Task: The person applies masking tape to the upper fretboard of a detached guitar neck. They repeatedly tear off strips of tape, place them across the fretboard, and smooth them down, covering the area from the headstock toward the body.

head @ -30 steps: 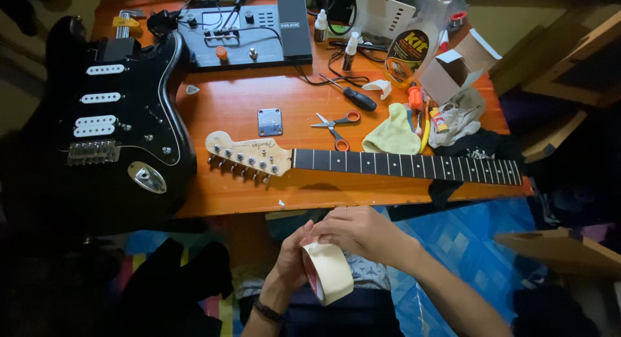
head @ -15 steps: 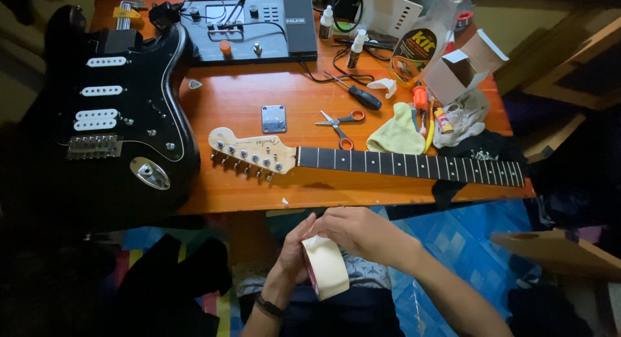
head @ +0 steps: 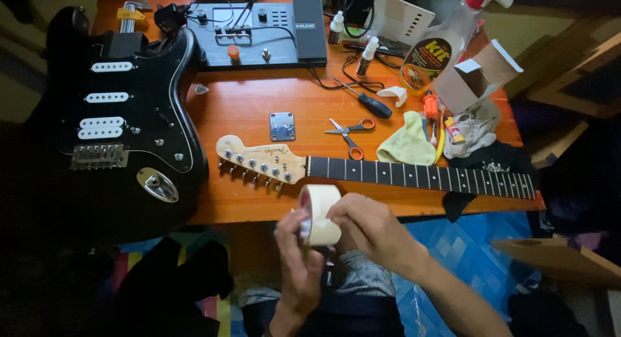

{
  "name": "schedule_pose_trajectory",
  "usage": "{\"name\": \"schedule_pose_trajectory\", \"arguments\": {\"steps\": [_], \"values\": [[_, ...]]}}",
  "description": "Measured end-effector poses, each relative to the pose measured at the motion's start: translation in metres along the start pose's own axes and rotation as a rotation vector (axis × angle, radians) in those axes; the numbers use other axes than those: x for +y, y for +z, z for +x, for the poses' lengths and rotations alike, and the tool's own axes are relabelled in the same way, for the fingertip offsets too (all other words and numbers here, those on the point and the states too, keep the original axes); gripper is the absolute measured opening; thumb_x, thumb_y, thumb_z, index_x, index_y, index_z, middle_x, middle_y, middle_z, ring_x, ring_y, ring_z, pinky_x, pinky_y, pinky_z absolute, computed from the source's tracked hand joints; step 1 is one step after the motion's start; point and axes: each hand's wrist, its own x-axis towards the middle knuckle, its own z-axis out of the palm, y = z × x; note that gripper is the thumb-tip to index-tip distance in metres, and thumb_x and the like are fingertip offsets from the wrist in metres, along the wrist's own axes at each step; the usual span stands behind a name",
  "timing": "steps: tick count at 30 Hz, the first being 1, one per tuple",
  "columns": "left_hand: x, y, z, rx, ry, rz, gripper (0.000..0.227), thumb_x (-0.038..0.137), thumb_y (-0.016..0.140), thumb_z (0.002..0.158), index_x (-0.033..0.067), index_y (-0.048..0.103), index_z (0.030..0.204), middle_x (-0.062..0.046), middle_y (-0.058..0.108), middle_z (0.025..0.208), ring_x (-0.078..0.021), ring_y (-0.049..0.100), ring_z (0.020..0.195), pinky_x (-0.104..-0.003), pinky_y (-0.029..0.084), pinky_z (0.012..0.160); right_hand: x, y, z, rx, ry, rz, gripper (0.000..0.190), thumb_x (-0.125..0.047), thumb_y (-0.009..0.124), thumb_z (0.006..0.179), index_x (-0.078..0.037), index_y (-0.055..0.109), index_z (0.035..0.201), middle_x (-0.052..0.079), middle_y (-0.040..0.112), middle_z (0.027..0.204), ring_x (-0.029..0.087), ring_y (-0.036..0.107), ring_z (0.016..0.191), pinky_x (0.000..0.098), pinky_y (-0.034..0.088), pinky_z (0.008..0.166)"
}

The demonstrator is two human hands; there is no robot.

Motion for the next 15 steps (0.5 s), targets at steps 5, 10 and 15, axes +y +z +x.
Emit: {"name": "schedule_pose_trajectory", "arguments": {"steps": [5,10,15], "values": [[-0.013,0.005,-0.008,-0.220,-0.324,0.001,0.095,0.029,0.071,0.088,0.0061,0.012,0.158,-0.018,0.072,0.118,-0.0274,0.064,0.113,-0.039,0.051,0.094,-0.003,-0.001,0.012,0.023,0.123,0.025,0.013,-0.010,0.053,0.104,-0.004,0.064,0.102,0.008,0.064,0.089,0.020,0.063,0.078,0.0302,0.049,0.071],[0.015,-0.011,0.014,-0.394,-0.328,-0.167,0.093,0.018,0.076,0.086,0.0115,0.022,0.161,-0.015,0.077,0.119,-0.0163,0.072,0.096,-0.027,0.057,0.082,0.001,-0.007,0.015,-0.109,0.207,0.067,0.008,-0.015,0.061,0.101,-0.008,0.062,0.097,0.005,0.063,0.087,0.016,0.059,0.074,0.0293,0.047,0.065],[0.032,-0.009,0.019,-0.352,-0.486,-0.159,0.080,0.019,0.080,0.079,0.0124,0.048,0.152,-0.011,0.084,0.095,-0.0111,0.076,0.074,-0.023,0.065,0.066,0.014,-0.005,0.019,-0.078,0.381,0.131,0.004,-0.012,0.072,0.092,-0.008,0.073,0.094,0.002,0.074,0.088,0.009,0.065,0.076,0.0229,0.051,0.061]]}}
